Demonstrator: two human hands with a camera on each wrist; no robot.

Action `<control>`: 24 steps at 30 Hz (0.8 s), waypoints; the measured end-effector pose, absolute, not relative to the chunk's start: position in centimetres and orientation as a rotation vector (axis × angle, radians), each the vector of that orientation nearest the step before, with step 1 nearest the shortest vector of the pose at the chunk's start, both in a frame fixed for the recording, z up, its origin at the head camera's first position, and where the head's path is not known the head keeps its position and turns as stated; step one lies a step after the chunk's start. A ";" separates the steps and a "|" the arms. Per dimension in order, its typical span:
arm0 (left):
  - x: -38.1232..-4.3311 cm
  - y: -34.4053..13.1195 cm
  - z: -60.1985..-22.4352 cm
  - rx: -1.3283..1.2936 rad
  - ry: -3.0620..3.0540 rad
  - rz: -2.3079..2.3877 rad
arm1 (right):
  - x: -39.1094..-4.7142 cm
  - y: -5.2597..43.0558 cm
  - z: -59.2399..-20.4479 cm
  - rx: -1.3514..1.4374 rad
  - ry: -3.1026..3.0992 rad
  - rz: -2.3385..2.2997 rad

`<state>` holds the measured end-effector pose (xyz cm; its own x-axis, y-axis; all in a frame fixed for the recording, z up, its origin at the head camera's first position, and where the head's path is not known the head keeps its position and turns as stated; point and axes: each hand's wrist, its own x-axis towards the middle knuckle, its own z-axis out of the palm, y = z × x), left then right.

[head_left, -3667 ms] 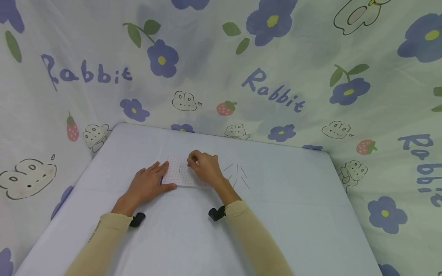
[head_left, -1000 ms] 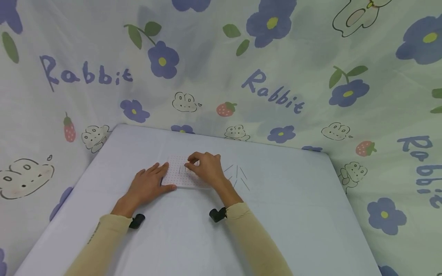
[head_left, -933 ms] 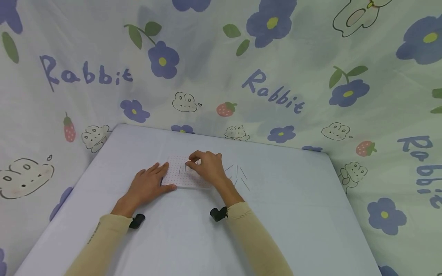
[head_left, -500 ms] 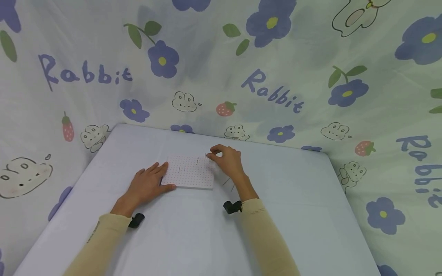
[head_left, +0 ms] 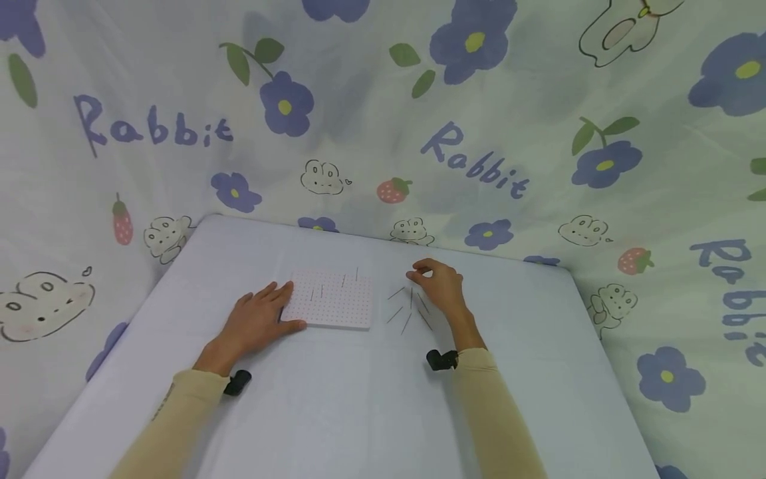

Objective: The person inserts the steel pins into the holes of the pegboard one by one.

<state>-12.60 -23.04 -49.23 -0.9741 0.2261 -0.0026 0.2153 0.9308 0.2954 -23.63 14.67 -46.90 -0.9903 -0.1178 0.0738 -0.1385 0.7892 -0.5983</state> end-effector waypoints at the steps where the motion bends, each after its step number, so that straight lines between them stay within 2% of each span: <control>1: -12.6 -23.0 -49.2 0.350 3.050 0.462 | -23.6 15.1 -47.1 0.195 -2.947 0.985; 24: -12.8 -22.9 -49.5 0.339 3.063 0.442 | -21.8 17.5 -50.5 0.075 -3.055 0.997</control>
<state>-12.80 -22.94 -49.49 -0.9759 0.2180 0.0027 0.2099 0.9360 0.2824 -21.76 17.53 -50.47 -0.9963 -0.0667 -0.0547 -0.0215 0.8066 -0.5907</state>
